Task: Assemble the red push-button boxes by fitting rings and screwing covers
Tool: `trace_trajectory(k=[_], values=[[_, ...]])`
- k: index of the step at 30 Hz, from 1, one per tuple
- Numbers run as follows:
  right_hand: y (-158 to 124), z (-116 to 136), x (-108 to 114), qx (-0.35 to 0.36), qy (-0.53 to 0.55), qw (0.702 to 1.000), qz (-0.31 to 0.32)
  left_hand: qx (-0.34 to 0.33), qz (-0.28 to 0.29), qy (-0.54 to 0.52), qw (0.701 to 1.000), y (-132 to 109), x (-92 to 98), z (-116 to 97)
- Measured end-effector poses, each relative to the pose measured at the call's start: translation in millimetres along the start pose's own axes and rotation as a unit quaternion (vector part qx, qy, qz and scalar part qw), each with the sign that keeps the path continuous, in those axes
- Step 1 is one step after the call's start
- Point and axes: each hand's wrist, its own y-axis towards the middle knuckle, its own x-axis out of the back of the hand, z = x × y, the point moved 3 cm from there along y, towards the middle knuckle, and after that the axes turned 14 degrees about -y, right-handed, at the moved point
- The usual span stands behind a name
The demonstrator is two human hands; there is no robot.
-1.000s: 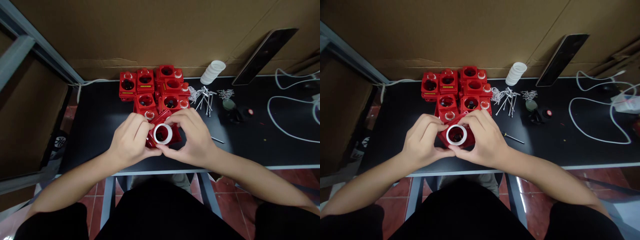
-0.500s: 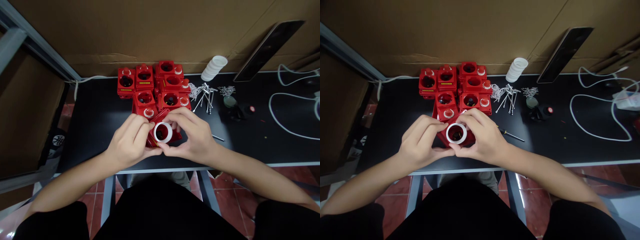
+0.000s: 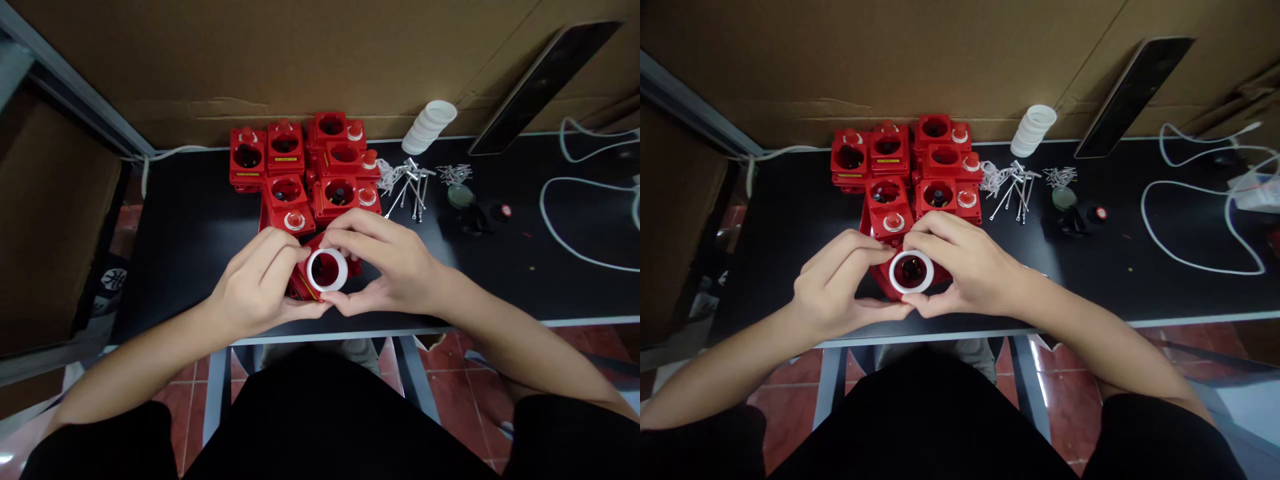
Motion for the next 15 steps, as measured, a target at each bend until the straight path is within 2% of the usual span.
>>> trace_trajectory(k=[5,12,15], values=[[5.5,-4.4,6.7,0.048,0.039,0.998,0.031,0.015,0.025,-0.075,0.997,5.4,2.5,7.0],[11.0,-10.7,3.2,0.049,0.100,0.991,0.075,0.087,0.074,-0.183,0.976,8.8,0.4,27.2],[12.6,-13.6,-0.3,0.034,0.101,0.990,0.096,0.088,0.091,-0.172,0.977,8.8,-1.5,34.4]])
